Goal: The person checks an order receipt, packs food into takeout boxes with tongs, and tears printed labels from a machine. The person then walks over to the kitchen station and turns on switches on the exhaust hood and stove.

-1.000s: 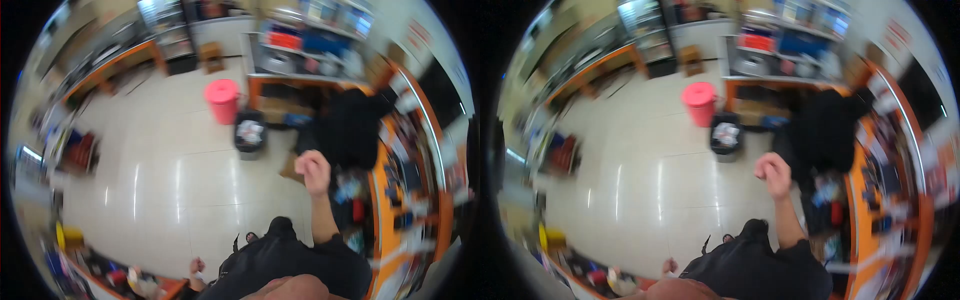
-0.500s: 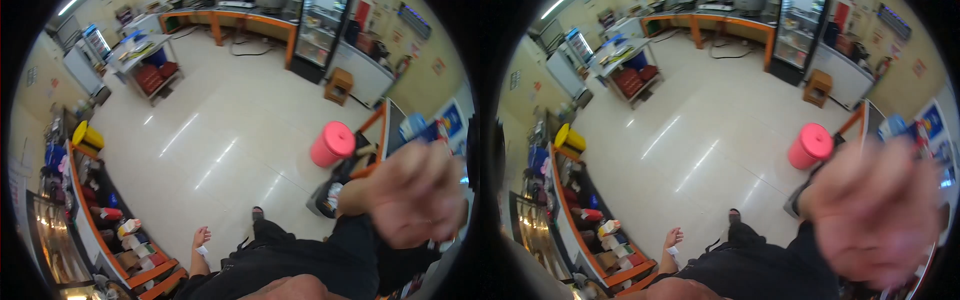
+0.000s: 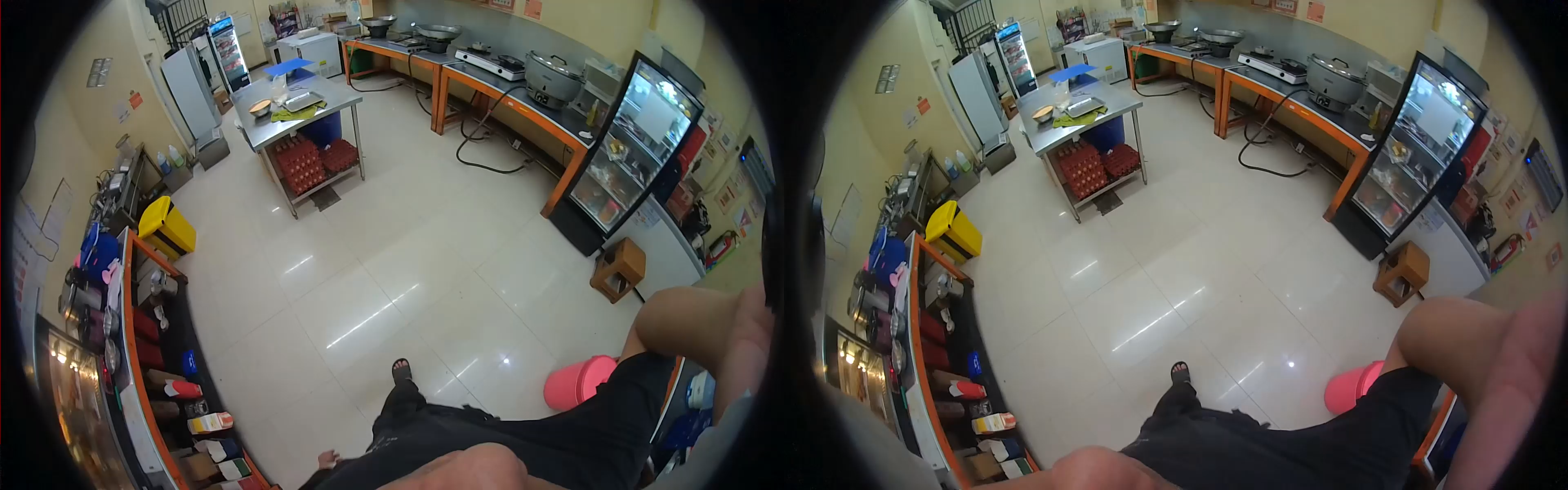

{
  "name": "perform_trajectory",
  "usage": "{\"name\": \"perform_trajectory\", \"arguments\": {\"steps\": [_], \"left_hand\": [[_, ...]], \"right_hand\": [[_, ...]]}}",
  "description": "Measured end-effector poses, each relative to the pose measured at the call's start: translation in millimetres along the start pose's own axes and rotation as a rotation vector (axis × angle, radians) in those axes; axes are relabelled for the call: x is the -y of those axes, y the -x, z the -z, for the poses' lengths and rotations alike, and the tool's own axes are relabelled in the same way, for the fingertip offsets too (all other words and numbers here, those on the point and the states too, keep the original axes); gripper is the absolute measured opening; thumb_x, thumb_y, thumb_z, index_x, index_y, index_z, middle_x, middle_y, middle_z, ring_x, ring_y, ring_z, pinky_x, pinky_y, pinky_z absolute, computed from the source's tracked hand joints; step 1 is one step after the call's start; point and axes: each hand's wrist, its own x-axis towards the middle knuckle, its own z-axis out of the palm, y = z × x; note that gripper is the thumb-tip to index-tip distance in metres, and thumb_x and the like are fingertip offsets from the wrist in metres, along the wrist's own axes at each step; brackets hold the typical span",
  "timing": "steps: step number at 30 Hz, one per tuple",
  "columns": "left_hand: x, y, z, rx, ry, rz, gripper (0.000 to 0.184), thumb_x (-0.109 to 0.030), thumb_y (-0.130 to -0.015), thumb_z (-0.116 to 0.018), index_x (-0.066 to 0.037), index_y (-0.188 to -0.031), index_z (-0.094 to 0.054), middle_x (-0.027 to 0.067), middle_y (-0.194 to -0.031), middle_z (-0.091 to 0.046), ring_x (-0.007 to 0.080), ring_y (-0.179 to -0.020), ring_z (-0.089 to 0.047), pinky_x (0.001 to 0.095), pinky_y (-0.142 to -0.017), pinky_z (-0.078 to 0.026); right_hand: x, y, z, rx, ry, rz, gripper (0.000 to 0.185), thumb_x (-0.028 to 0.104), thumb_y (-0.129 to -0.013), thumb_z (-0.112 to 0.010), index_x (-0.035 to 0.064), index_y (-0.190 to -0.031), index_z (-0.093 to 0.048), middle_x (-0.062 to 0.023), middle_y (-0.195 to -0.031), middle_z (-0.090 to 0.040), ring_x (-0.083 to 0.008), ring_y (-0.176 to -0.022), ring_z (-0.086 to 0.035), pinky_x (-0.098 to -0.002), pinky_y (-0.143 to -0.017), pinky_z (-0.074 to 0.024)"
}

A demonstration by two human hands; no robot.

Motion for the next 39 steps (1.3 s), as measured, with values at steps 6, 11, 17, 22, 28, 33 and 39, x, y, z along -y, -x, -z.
{"name": "perform_trajectory", "arguments": {"steps": [6, 11, 17, 22, 28, 33, 39], "left_hand": [[-105, -369, 295, -0.4, 1.523, 0.281, 0.025, -0.027, -0.103, -0.049, -0.01, -0.118, -0.058, 0.0036, -0.087, -0.063, 0.0142, -0.071, -0.062, 0.0315, -0.057, -0.054], [-293, -456, 762, -1.151, 1.152, -0.389, 0.032, -0.04, -0.103, -0.053, -0.009, -0.104, -0.061, 0.0021, -0.091, -0.059, 0.0121, -0.089, -0.056, 0.0286, -0.081, -0.046], [-433, -500, 1012, -1.659, 0.616, -1.433, 0.031, -0.031, -0.104, -0.043, -0.005, -0.114, -0.057, 0.0066, -0.101, -0.057, 0.016, -0.094, -0.056, 0.0299, -0.084, -0.047], [-515, -654, 1121, -1.608, 0.644, -1.548, 0.031, -0.031, -0.104, -0.044, -0.005, -0.115, -0.057, 0.0067, -0.101, -0.057, 0.016, -0.093, -0.056, 0.0301, -0.084, -0.047], [-543, -867, 1221, -1.572, 0.718, -1.531, 0.03, -0.031, -0.104, -0.044, -0.006, -0.115, -0.057, 0.0069, -0.101, -0.057, 0.0161, -0.093, -0.056, 0.0302, -0.083, -0.047], [-546, -1060, 1326, -1.506, 0.774, -1.578, 0.03, -0.031, -0.104, -0.044, -0.006, -0.116, -0.056, 0.0069, -0.101, -0.057, 0.0162, -0.093, -0.056, 0.0303, -0.083, -0.047], [-582, -1265, 1468, -1.486, 0.825, -1.618, 0.03, -0.031, -0.104, -0.044, -0.006, -0.116, -0.056, 0.0071, -0.102, -0.057, 0.0162, -0.092, -0.056, 0.0304, -0.082, -0.046]], "right_hand": [[-145, 36, -172, -0.002, 0.053, 0.06, 0.012, 0.021, -0.096, -0.054, 0.0148, -0.106, -0.055, -0.0018, -0.111, -0.054, -0.0225, -0.09, -0.054, -0.0361, -0.066, -0.0442], [-247, 100, -326, 0.009, 0.12, 0.076, 0.013, 0.022, -0.097, -0.051, 0.0155, -0.109, -0.052, -0.0018, -0.113, -0.054, -0.0219, -0.091, -0.054, -0.0359, -0.068, -0.0439], [-398, 183, -536, 0.001, 0.093, 0.091, 0.016, 0.023, -0.099, -0.049, 0.0163, -0.113, -0.05, -0.0019, -0.115, -0.053, -0.0212, -0.092, -0.054, -0.0356, -0.071, -0.0434], [-537, 206, -707, -0.001, 0.056, 0.129, 0.018, 0.023, -0.099, -0.047, 0.0169, -0.116, -0.047, -0.0019, -0.117, -0.052, -0.0206, -0.093, -0.054, -0.0354, -0.073, -0.0431], [-654, 245, -917, 0.02, 0.025, 0.168, 0.02, 0.024, -0.101, -0.044, 0.0177, -0.119, -0.045, -0.0019, -0.12, -0.051, -0.02, -0.094, -0.054, -0.0351, -0.075, -0.0427], [-734, 270, -1079, 0.079, 0.093, 0.164, 0.022, 0.025, -0.102, -0.042, 0.0184, -0.122, -0.042, -0.002, -0.122, -0.051, -0.0194, -0.095, -0.054, -0.0349, -0.077, -0.0423], [-848, 287, -1263, 0.118, 0.177, 0.182, 0.024, 0.025, -0.103, -0.039, 0.0192, -0.126, -0.039, -0.002, -0.125, -0.05, -0.0187, -0.096, -0.054, -0.0346, -0.08, -0.0419]]}}
